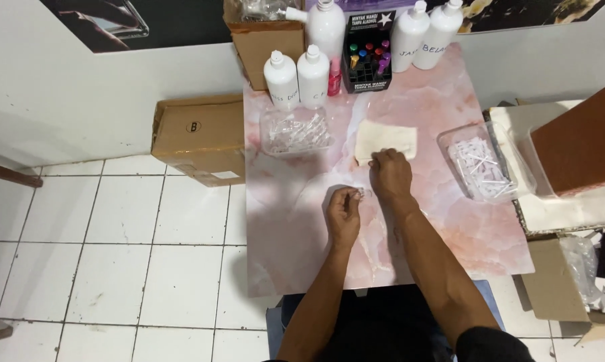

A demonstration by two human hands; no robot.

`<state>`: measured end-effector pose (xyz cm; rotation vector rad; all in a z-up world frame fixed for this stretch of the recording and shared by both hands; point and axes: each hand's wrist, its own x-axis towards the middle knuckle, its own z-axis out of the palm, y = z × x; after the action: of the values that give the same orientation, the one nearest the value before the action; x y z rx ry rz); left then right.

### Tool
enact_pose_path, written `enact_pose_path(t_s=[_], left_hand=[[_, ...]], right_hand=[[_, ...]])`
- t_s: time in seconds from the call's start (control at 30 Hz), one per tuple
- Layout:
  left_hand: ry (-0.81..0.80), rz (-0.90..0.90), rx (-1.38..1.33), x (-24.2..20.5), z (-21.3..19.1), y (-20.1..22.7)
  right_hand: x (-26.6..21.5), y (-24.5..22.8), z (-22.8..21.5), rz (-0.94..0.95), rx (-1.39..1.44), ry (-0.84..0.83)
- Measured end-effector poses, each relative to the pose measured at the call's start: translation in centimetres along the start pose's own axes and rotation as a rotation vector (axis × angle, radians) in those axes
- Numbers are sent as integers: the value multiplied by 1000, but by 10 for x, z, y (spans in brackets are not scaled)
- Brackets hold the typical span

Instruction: Assembling perfume tester sticks by wrapping small paper squares around them and placing them in a box.

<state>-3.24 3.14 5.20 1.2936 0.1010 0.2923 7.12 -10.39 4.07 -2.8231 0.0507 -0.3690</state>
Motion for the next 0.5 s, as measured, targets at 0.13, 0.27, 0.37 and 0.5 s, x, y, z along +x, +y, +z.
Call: enact_pose_path(t_s=[0.13, 0.27, 0.37, 0.5], left_hand=[[5, -69, -97, 1, 2, -10], [61, -135, -164, 6, 2, -15], [78, -162, -193, 10, 0, -10], [27, -159, -163, 14, -9, -14]], right_hand=[[-7, 3, -5, -46, -35, 48], [-23, -5, -36, 16, 339, 5], [-52, -59, -118, -88, 605, -18], [-87, -66, -100, -204, 834, -13]])
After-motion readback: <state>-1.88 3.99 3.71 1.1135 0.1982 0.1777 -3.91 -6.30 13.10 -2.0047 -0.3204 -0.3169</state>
